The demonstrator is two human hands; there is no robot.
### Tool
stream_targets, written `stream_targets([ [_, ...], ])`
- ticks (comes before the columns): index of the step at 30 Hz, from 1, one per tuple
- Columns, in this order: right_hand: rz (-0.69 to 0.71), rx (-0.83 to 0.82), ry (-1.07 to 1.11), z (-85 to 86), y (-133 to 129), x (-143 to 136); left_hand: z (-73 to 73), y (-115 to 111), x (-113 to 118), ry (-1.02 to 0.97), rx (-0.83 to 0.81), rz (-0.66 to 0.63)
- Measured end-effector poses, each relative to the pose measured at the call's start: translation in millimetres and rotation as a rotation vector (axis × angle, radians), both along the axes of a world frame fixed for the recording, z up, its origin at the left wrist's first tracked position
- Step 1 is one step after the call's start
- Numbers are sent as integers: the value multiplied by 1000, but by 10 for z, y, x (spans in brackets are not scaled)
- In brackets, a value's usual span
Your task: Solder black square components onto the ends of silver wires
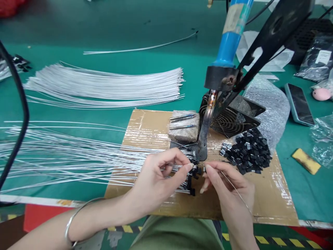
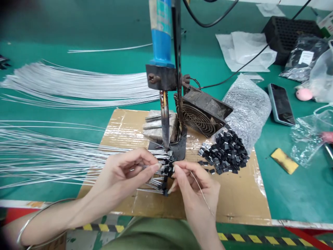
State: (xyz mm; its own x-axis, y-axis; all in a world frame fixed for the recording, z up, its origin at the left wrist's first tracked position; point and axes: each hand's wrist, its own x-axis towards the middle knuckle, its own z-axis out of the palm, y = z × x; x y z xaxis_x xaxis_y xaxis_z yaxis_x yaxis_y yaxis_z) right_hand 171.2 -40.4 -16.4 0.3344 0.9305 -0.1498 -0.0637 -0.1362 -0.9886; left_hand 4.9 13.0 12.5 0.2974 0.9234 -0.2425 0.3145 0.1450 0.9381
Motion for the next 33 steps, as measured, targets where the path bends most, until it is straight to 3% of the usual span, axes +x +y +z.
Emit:
stream_targets([
  [9,36,-33,208,-33,30,-94,27,14,1,-14,-58,30],
  [13,42,-40,238,-31,38,-113,13,7,-17,-5,-85,-3],
  [20,84,-82,287,-49,16,-128,27,35,-22,-166,-164,-29],
  [33,102,-92,299,-65,28,-120,73,71,-8,-128,-201,-50],
])
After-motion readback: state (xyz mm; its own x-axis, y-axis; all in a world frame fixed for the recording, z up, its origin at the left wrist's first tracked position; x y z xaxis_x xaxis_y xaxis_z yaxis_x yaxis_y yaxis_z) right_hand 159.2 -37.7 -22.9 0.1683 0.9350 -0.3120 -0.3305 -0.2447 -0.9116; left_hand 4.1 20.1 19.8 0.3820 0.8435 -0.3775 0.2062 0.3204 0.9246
